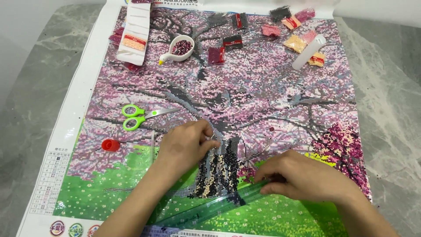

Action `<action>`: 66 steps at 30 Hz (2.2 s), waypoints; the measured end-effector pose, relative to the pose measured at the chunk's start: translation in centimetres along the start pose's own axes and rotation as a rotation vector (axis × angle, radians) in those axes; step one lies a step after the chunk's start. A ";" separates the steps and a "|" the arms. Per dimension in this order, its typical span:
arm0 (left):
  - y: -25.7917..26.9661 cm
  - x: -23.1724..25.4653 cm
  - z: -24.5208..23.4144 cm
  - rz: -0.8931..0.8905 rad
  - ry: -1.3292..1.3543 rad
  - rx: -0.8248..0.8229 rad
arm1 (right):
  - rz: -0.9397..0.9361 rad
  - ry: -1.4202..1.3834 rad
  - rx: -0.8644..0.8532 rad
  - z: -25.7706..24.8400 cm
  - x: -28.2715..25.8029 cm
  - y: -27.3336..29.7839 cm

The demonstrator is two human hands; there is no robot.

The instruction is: A person is performing diamond painting, using a specialized pen to pick up small resin diamonds and place them onto a sticky, pre-printed canvas of a cherry blossom tree, and using a ruler to align the rows.

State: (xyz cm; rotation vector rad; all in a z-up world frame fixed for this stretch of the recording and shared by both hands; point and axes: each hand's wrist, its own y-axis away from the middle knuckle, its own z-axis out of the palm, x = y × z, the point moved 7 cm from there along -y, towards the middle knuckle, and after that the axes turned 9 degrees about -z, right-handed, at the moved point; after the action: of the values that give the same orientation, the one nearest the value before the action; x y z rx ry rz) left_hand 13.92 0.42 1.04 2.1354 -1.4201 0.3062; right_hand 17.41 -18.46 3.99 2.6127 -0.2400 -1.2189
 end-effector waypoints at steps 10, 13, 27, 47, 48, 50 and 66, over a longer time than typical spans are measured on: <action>0.2 0.4 0.0 0.021 -0.072 -0.043 | -0.005 0.030 0.002 0.3 0.3 0.0; 0.1 0.1 0.0 0.001 -0.045 -0.045 | -0.012 0.037 -0.007 0.5 0.4 -0.1; 0.9 1.7 -0.3 0.133 -0.013 -0.053 | -0.026 0.042 -0.005 0.7 0.5 -0.1; 3.0 2.3 0.3 0.224 -0.310 -0.280 | -0.001 0.034 -0.056 1.0 0.7 -0.2; 3.1 2.2 0.6 0.300 -0.342 -0.234 | 0.014 0.032 -0.065 1.0 0.7 -0.3; 3.3 2.3 1.0 0.307 -0.380 -0.244 | 0.019 0.033 -0.067 1.1 0.7 -0.3; 3.8 1.8 1.8 0.296 -0.455 -0.237 | 0.029 0.022 -0.087 1.4 0.8 -0.4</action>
State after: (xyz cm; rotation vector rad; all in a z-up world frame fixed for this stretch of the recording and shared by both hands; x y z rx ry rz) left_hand 11.06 -3.11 1.63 1.8693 -1.9246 -0.2501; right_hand 16.86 -18.52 2.44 2.5376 -0.2155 -1.1641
